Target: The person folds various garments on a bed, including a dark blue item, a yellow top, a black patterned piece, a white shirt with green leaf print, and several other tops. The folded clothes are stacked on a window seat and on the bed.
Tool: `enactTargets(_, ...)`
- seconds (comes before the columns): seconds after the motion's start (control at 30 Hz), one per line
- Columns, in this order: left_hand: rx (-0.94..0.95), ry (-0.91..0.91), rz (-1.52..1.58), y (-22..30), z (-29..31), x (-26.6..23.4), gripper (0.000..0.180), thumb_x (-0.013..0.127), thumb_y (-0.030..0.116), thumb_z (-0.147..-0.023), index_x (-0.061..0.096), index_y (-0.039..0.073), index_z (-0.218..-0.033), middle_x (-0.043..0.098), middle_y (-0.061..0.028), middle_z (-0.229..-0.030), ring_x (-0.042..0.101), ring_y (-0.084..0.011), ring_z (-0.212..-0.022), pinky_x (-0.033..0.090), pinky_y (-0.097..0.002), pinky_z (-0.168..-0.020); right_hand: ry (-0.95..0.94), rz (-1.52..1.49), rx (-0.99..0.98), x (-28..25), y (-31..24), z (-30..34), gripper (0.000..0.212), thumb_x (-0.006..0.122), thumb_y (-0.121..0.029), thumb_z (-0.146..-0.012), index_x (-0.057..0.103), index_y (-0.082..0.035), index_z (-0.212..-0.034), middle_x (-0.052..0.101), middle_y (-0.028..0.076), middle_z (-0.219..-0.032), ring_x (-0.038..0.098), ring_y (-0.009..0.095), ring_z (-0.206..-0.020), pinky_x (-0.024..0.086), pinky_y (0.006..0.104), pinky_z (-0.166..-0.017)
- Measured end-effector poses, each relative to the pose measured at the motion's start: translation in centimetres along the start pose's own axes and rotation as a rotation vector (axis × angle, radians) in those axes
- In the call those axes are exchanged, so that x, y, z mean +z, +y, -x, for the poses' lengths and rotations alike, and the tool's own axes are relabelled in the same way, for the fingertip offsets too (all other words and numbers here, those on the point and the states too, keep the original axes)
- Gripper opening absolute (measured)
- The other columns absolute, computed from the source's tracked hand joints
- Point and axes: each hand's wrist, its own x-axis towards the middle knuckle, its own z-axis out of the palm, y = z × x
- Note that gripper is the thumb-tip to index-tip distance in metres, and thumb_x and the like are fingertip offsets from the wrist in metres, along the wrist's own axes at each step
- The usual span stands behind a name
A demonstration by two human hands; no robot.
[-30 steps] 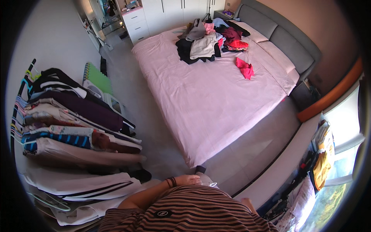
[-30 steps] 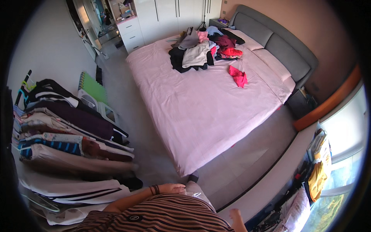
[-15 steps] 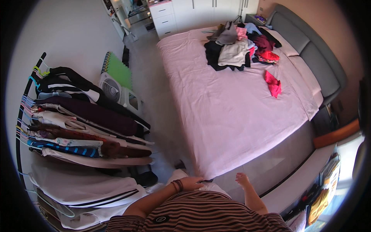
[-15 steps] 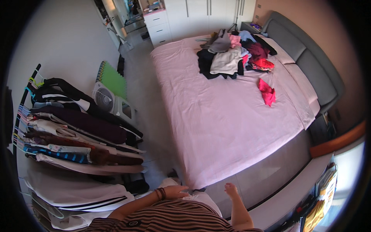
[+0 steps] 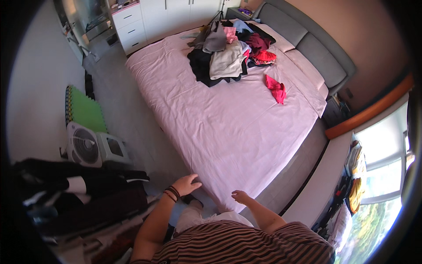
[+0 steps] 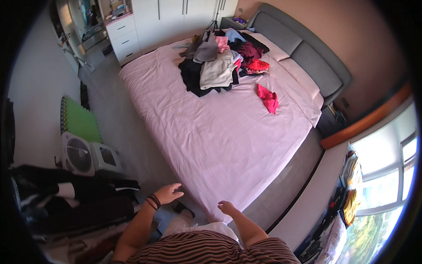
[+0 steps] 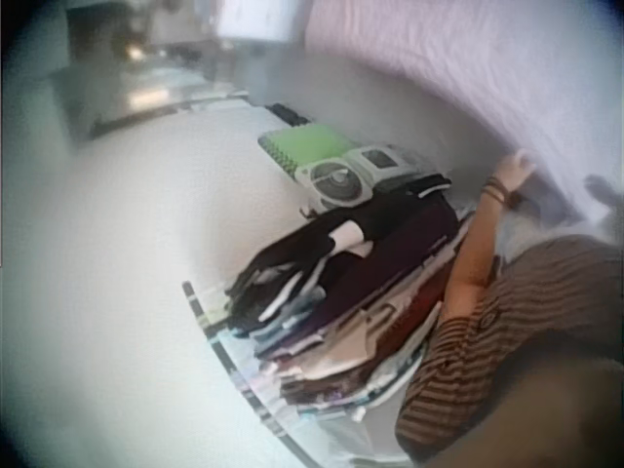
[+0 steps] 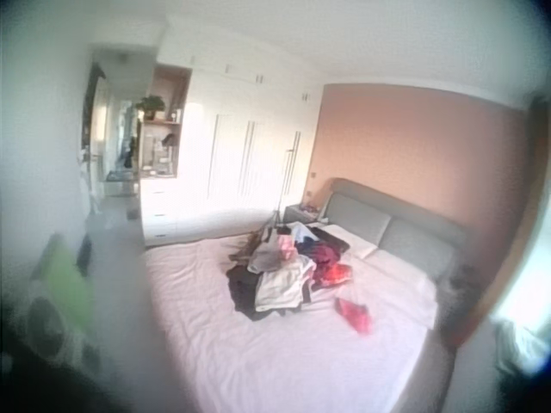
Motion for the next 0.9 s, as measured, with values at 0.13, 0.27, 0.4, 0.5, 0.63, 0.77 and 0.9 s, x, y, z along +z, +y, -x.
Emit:
enactTargets(0.13,-0.131,0.081,0.208,-5.2,-0.8,-5.0,0.061,0.059,0.04,-0.082,0.045,-0.003,-0.123,0.053,-0.0213,-0.12,0.054,-0.0294,-0.109,0.043,-0.0342,-0.09,0.008,-0.186,0.158,2.4,-2.0,-3.4,0.033,0.058,-0.029,-0.081,0.061,-0.008,-0.106,0.065,0.015,-0.085,0.065,0.019,-0.073,0.052,0.0326,-0.064)
enactTargets(0.27,-0.173,0.218,0.333,-11.5,-0.5,-7.5,0.059,0.059,0.04,-0.083,0.047,-0.004,-0.121,0.056,-0.0208,-0.116,0.055,-0.0288,-0.107,0.044,-0.0344,-0.089,0.129,0.266,-0.446,4.4,3.3,-7.2,0.027,0.061,-0.024,-0.079,0.063,-0.009,-0.102,0.064,0.012,-0.077,0.063,0.019,-0.06,0.052,0.0306,-0.06)
enactTargets(0.4,-0.362,0.216,0.446,-18.4,-1.2,-9.0,0.058,0.059,0.038,-0.083,0.047,-0.004,-0.12,0.057,-0.0198,-0.114,0.056,-0.0288,-0.105,0.043,-0.0352,-0.09,-0.207,0.377,-0.023,0.4,-0.3,-8.3,0.025,0.063,-0.023,-0.078,0.063,-0.008,-0.098,0.064,0.011,-0.082,0.063,0.02,-0.06,0.052,0.0309,-0.049)
enactTargets(0.5,-0.476,0.28,0.392,-23.0,-1.4,-11.4,0.056,0.059,0.037,-0.082,0.049,-0.004,-0.118,0.059,-0.0194,-0.11,0.056,-0.0291,-0.102,0.044,-0.0355,-0.088,-0.513,0.98,-0.254,-3.6,-5.1,-12.4,0.021,0.059,-0.019,-0.079,0.063,-0.006,-0.095,0.064,0.012,-0.087,0.063,0.023,-0.072,0.052,0.0329,-0.057)
enactTargets(0.63,-0.581,0.476,0.375,-27.8,2.1,-14.9,0.048,0.059,0.036,-0.081,0.055,-0.004,-0.109,0.062,-0.0187,-0.101,0.058,-0.0286,-0.095,0.044,-0.0353,-0.084,-0.576,0.862,-0.094,-7.8,-11.0,-24.1,0.021,0.064,-0.012,-0.072,0.063,-0.005,-0.091,0.063,0.014,-0.092,0.063,0.025,-0.072,0.054,0.0367,-0.06)
enactTargets(0.77,-0.648,0.638,0.545,-30.7,4.0,-18.0,0.032,0.06,0.029,-0.08,0.061,-0.001,-0.093,0.064,-0.0122,-0.079,0.06,-0.0202,-0.072,0.047,-0.0333,-0.068,0.126,0.883,-0.519,-11.7,-22.2,-36.3,0.025,0.058,-0.02,-0.077,0.062,-0.003,-0.094,0.063,0.013,-0.089,0.062,0.025,-0.069,0.051,0.038,-0.059)
enactTargets(0.9,-0.907,0.66,0.921,-31.5,4.9,-19.6,0.026,0.057,0.032,-0.084,0.059,0.011,-0.098,0.057,0.0006,-0.077,0.057,-0.0125,-0.065,0.044,-0.0296,-0.052,0.064,-0.296,-0.125,-13.1,-37.1,-43.9,0.028,0.057,-0.023,-0.081,0.062,-0.006,-0.102,0.061,0.01,-0.081,0.062,0.02,-0.066,0.051,0.0315,-0.05)
